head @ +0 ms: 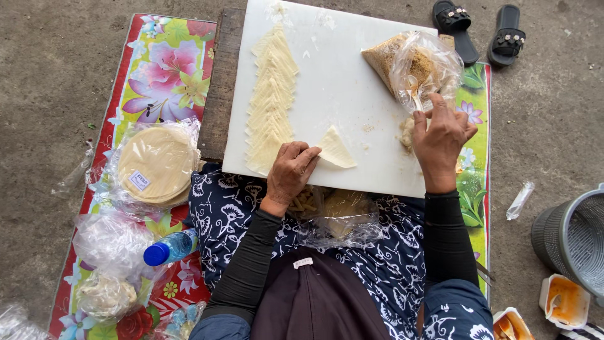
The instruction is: The person places triangular dough wrappers onto a white board, adds a small amount of filling from a plastic bag using a spoon, and rolls the dough into tight cylindrical shapes.
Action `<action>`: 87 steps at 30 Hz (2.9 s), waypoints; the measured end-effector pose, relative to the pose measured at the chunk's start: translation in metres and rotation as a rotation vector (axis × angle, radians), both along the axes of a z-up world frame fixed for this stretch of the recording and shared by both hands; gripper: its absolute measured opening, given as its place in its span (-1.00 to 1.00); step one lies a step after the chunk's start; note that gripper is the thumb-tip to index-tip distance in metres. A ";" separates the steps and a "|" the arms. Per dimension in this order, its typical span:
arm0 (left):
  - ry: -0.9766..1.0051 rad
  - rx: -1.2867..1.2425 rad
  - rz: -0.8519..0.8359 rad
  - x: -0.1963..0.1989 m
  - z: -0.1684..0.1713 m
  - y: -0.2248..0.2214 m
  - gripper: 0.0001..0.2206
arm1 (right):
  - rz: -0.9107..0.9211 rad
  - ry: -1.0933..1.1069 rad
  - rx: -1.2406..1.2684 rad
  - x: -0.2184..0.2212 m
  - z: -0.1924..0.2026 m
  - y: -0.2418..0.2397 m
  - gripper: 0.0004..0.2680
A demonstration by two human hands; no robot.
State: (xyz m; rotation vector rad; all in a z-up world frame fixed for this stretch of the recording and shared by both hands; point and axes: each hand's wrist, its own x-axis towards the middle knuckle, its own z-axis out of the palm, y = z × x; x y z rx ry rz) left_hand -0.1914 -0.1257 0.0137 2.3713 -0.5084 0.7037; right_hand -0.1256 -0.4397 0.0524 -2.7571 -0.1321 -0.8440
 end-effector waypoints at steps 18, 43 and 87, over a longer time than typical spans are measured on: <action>0.055 -0.119 -0.063 0.002 0.002 0.001 -0.82 | 0.008 -0.075 -0.042 0.071 -0.019 -0.028 -0.94; 0.111 -0.125 -0.078 0.003 -0.005 0.006 -0.76 | 0.168 -0.009 0.857 0.084 -0.044 -0.065 -0.94; 0.091 -0.144 -0.079 0.002 -0.005 0.006 -0.84 | 0.518 0.415 1.058 -0.057 -0.031 0.058 -0.92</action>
